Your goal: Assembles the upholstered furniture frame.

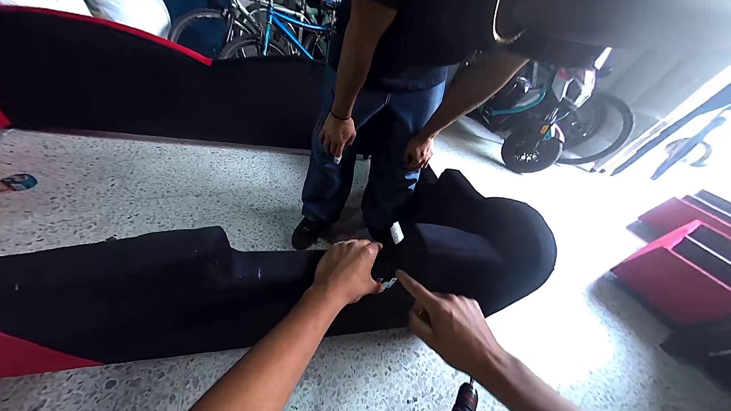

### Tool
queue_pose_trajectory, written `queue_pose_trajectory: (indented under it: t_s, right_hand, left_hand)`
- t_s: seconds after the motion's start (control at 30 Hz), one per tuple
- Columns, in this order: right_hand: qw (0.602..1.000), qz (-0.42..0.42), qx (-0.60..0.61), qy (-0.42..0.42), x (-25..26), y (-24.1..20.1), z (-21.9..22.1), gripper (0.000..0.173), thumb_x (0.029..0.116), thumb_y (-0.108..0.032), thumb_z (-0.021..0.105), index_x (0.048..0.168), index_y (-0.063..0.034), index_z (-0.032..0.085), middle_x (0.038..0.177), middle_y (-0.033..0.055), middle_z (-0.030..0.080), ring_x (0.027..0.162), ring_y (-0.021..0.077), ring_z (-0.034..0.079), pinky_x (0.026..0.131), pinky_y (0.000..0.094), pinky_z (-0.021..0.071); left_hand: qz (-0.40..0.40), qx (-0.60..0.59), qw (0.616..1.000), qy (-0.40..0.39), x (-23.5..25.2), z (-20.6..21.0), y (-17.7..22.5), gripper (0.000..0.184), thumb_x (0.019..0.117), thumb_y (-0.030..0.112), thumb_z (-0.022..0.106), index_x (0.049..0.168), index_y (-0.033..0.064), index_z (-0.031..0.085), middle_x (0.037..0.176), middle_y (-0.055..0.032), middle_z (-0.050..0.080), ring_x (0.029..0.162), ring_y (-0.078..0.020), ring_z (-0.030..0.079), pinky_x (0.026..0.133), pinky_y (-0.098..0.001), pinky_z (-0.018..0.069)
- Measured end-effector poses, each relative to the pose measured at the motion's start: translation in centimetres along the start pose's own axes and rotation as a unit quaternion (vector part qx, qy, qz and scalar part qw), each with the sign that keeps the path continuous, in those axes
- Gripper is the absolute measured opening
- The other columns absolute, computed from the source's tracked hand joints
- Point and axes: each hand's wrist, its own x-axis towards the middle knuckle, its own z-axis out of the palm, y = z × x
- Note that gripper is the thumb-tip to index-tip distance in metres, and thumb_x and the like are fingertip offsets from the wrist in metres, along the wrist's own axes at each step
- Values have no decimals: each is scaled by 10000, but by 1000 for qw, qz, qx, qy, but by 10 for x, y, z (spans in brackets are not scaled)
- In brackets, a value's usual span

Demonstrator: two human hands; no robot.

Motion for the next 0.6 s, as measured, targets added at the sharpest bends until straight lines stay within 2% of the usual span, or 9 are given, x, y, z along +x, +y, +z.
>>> queue_pose_trajectory:
  t_s: [0.07,0.13,0.23,0.3,0.33,0.43,0.6]
  right_hand:
    - [1000,9,-1,11,-5,0,12,669,947,-353,532,1584,-444,348,716,-55,671,562,190,623,485,485,499]
    - [999,33,8,-17,-8,-3,23,734,956,-388,554,1617,-453,243,780,-49,697,589,202,644,511,499,524]
    - [998,56,35,-13,-12,-2,53,840,958,-501,599,1648,-414,127,1009,-62,740,634,176,673,544,486,571]
    - [997,41,50,46,-8,-1,80,849,960,-534,614,1655,-355,161,1093,-80,739,667,121,684,553,430,585]
    - [995,34,58,75,-7,-1,89,835,965,-536,619,1653,-319,198,1113,-87,738,724,91,702,586,402,604]
    - [982,26,111,150,4,-13,103,793,964,-470,676,1622,-214,315,1088,-92,758,871,55,735,708,370,648]
    - [959,40,145,240,14,-20,100,817,937,-442,728,1602,-158,347,981,-131,764,830,11,721,702,325,640]
  left_hand:
    - [-5,-6,1000,-10,2,-2,-1,743,715,606,814,1366,287,646,1240,64,706,1125,-166,672,953,-465,566]
    - [-5,-11,1000,-20,2,0,-1,734,732,604,801,1372,282,639,1248,62,701,1137,-164,666,960,-456,563]
    - [-3,-17,1000,-26,5,2,1,720,742,608,779,1367,278,639,1245,65,702,1151,-160,660,981,-445,553]
    - [-4,-21,999,-33,5,1,-2,707,753,591,777,1368,272,636,1246,60,700,1158,-167,657,989,-448,547]
    - [-3,-24,999,-37,5,0,-2,706,758,582,779,1374,271,631,1250,57,698,1159,-171,657,990,-450,545]
    - [1,-38,999,-32,0,-3,-4,704,745,554,799,1365,263,637,1250,45,700,1153,-189,662,992,-473,547]
    - [-10,-19,999,-41,0,-3,0,706,748,609,793,1360,290,643,1226,60,707,1137,-173,668,974,-464,557]
